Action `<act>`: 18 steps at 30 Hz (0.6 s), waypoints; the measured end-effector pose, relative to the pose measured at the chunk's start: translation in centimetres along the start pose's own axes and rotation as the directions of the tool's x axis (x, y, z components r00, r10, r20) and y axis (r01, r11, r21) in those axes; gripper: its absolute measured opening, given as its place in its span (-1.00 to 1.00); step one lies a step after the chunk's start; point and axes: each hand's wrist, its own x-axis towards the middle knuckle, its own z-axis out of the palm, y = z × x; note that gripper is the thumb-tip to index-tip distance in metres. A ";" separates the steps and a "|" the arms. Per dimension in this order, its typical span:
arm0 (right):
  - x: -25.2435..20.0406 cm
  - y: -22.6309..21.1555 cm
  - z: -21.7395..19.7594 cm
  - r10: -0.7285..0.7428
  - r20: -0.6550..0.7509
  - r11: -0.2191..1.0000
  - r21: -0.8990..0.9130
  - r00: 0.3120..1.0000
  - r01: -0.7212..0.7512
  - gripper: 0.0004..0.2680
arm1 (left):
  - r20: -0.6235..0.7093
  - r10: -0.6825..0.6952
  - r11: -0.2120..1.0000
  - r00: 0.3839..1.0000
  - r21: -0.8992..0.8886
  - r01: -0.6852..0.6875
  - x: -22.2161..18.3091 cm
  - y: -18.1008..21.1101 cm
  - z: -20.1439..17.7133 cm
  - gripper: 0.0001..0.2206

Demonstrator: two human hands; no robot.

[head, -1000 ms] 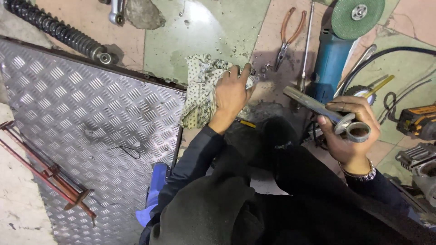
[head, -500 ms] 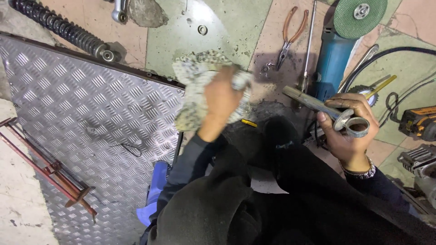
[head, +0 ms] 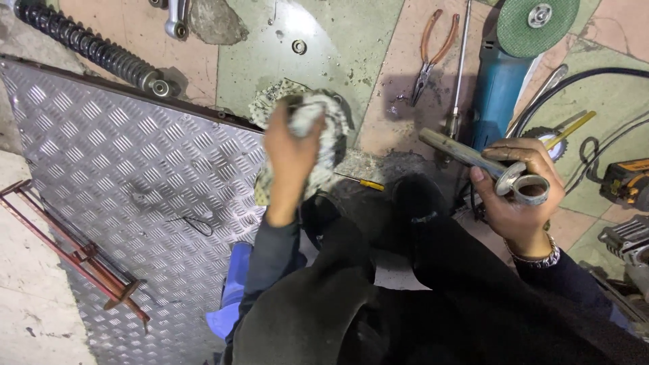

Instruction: A person uses an angle grinder to modify a metal pin, cleans it, and then uses pliers to disassemble components from it in a workshop.

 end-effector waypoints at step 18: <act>3.8 -3.0 2.0 -0.233 -0.013 0.961 -0.155 0.972 0.229 -0.77 | 0.415 0.300 0.775 0.859 0.419 -0.473 2.1 -5.0 12.0 0.16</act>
